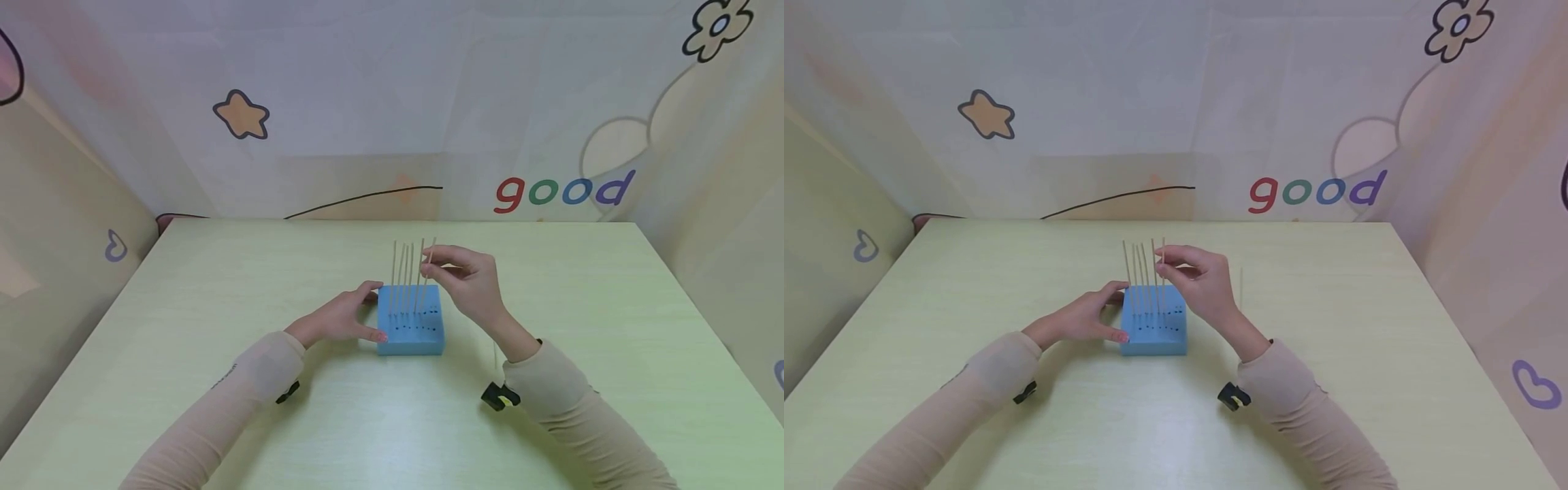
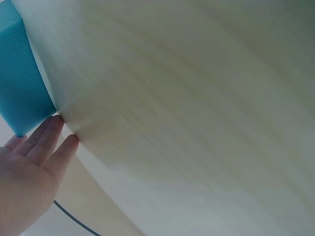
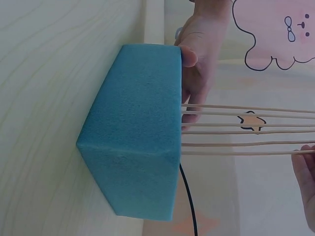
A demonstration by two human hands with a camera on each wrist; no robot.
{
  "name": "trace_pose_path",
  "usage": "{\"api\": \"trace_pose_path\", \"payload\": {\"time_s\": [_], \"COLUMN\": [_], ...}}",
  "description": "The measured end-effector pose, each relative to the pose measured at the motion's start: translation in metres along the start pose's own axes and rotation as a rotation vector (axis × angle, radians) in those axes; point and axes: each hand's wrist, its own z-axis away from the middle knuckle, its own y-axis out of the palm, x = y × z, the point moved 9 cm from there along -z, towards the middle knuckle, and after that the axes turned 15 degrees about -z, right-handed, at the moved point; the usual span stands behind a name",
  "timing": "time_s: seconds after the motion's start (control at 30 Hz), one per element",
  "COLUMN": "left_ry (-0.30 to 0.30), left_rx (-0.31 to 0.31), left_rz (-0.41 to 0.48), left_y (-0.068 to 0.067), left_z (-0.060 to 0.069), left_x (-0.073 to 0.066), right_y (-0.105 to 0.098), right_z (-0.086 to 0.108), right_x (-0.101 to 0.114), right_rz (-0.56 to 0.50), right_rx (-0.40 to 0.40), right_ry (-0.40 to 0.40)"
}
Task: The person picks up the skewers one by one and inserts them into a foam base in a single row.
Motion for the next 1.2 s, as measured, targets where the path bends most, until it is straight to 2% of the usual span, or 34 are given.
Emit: {"api": "trace_pose_path", "payload": {"time_s": [0.23, 0.37, 0.5, 0.63, 1.0, 1.2], "left_ry": [-0.004, -0.007, 0.001, 0.003, -0.012, -0.014], "left_rx": [0.003, 0.005, 0.003, 0.003, 0.005, 0.003], "left_rz": [0.000, 0.004, 0.005, 0.004, 0.008, 0.018], "left_y": [0.001, 0.001, 0.001, 0.001, 0.000, 0.000], "left_z": [0.000, 0.000, 0.000, 0.000, 0.002, 0.002], "left_x": [0.000, 0.000, 0.000, 0.000, -0.001, -0.001], "right_y": [0.002, 0.001, -0.006, -0.021, -0.063, -0.080], "right_z": [0.001, 0.001, 0.003, 0.005, 0.015, 0.022], "right_x": [-0.003, 0.003, 0.006, -0.002, -0.030, -0.052], "right_rz": [0.026, 0.068, 0.087, 0.128, 0.339, 0.371], "right_rx": [0.023, 0.042, 0.059, 0.077, 0.130, 0.159], "right_ry": [0.022, 0.044, 0.059, 0.091, 0.277, 0.403]}}
